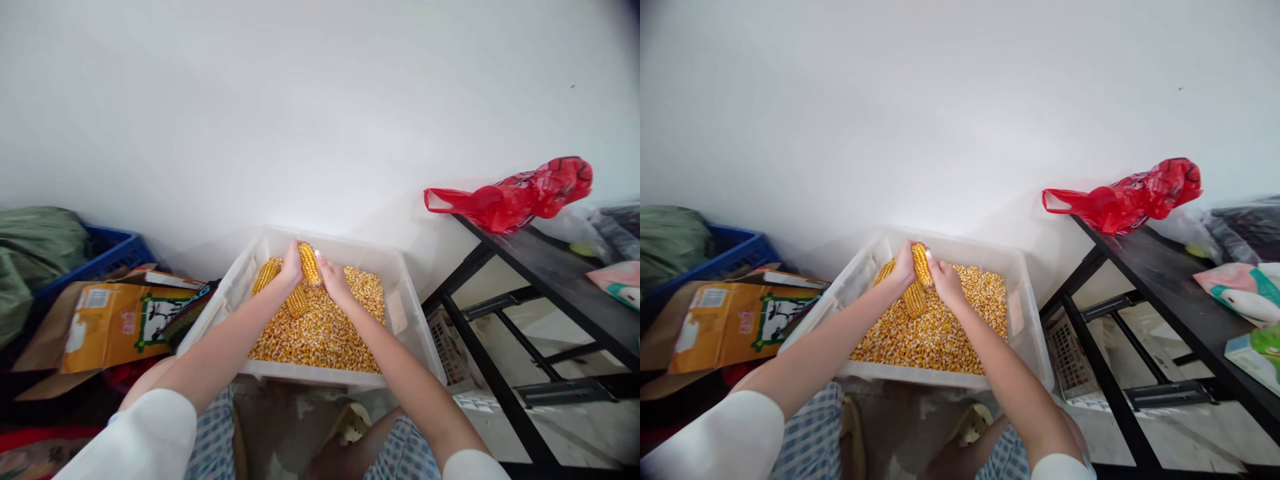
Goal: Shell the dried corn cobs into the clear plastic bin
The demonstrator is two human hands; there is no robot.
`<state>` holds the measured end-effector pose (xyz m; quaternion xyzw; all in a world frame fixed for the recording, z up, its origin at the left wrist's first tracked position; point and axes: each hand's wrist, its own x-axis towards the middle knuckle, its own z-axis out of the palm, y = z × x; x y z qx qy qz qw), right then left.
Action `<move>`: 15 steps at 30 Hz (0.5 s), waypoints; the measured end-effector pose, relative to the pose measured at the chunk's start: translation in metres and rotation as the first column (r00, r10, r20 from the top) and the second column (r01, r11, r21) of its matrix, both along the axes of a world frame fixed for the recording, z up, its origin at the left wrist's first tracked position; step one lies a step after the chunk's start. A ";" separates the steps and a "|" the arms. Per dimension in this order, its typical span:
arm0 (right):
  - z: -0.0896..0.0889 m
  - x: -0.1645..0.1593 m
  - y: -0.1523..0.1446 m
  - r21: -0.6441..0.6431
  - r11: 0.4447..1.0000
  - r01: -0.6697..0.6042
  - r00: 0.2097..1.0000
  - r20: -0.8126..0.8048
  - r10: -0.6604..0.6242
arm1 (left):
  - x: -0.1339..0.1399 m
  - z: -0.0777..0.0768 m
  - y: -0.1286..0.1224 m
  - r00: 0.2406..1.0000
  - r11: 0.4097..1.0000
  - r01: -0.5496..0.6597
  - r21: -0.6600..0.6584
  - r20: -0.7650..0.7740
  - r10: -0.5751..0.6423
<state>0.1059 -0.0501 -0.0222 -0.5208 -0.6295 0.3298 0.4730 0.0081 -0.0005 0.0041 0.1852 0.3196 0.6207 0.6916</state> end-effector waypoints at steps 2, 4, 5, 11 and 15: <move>0.001 0.002 -0.001 0.039 0.999 -0.006 0.998 0.070 0.003 | 0.003 -0.003 -0.001 0.999 0.999 0.033 0.020 -0.013 -0.033; 0.000 0.001 -0.003 0.066 0.998 -0.005 0.996 0.091 -0.001 | 0.005 -0.006 -0.002 0.996 0.996 0.083 0.024 -0.024 -0.082; -0.001 0.001 -0.003 0.085 0.996 -0.001 0.995 0.103 -0.008 | 0.005 -0.007 -0.003 0.995 0.995 0.096 0.021 -0.029 -0.095; -0.010 0.001 0.005 0.044 0.994 0.096 0.989 0.104 -0.100 | 0.003 -0.007 -0.004 0.986 0.987 0.162 -0.014 0.029 -0.161; -0.010 0.007 0.012 0.005 0.997 0.081 0.997 -0.018 -0.081 | 0.007 -0.006 -0.005 0.988 0.989 0.148 -0.007 0.040 -0.148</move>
